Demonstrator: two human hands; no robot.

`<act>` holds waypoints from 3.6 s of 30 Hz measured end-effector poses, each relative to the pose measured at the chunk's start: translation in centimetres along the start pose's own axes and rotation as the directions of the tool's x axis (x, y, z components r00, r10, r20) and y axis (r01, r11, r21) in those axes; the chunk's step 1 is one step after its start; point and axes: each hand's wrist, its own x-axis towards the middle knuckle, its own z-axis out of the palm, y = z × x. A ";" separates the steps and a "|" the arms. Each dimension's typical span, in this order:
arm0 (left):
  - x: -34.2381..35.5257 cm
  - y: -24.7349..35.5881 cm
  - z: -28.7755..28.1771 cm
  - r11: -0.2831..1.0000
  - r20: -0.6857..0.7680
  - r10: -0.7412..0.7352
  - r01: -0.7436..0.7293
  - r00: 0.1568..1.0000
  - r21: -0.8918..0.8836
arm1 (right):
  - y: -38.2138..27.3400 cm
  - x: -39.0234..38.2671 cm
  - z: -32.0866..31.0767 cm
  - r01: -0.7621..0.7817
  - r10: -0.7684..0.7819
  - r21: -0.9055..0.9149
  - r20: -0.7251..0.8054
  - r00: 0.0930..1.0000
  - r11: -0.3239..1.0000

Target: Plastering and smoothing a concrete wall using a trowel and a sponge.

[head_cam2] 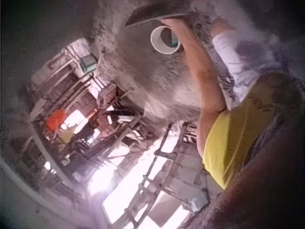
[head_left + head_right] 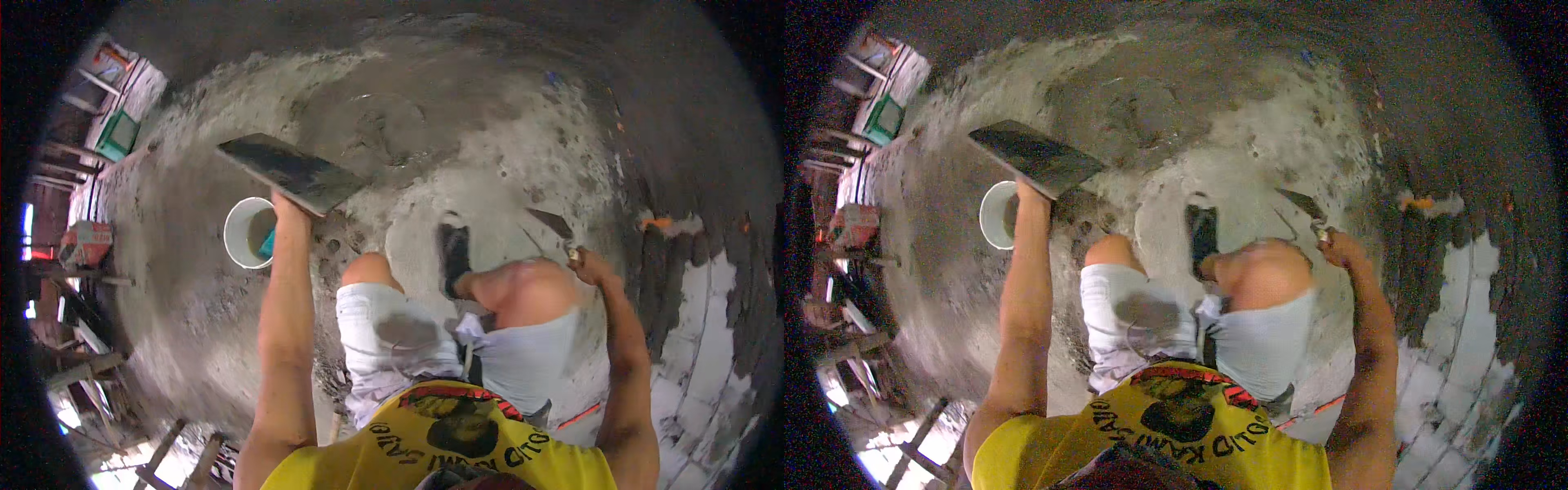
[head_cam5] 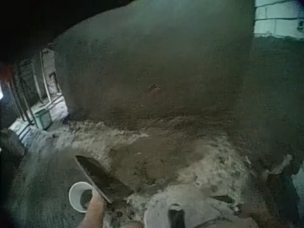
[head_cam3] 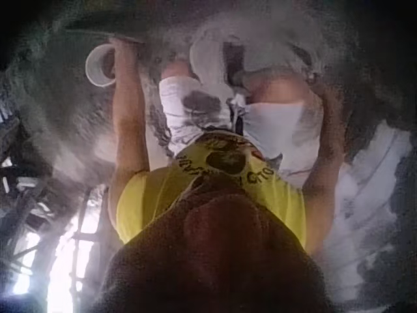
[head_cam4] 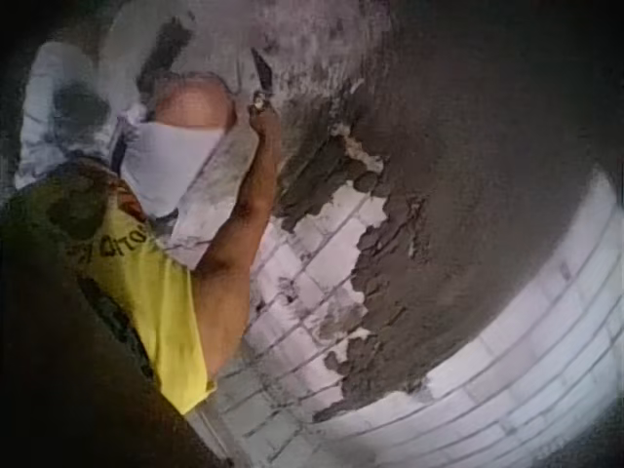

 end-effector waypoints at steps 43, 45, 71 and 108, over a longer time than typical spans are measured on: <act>-1.7 -19.6 -6.1 0.953 -0.284 -0.236 0.165 0.929 -0.253 | -34.3 30.8 9.1 0.406 -0.757 0.780 0.128 0.641 0.476; -2.1 -20.0 -5.3 0.937 -0.273 -0.276 0.195 0.921 -0.291 | -37.0 33.7 7.8 0.571 -0.766 0.651 0.027 0.642 0.501; -1.4 -22.0 -0.5 0.931 -0.417 -0.337 0.233 0.844 -0.281 | -43.6 42.9 1.1 0.003 -0.435 0.978 0.090 0.896 0.208; 18.3 -34.2 5.0 0.926 -0.073 -0.284 0.293 0.956 0.239 | -22.8 49.1 -10.4 0.342 -0.355 -0.134 -0.091 0.931 0.930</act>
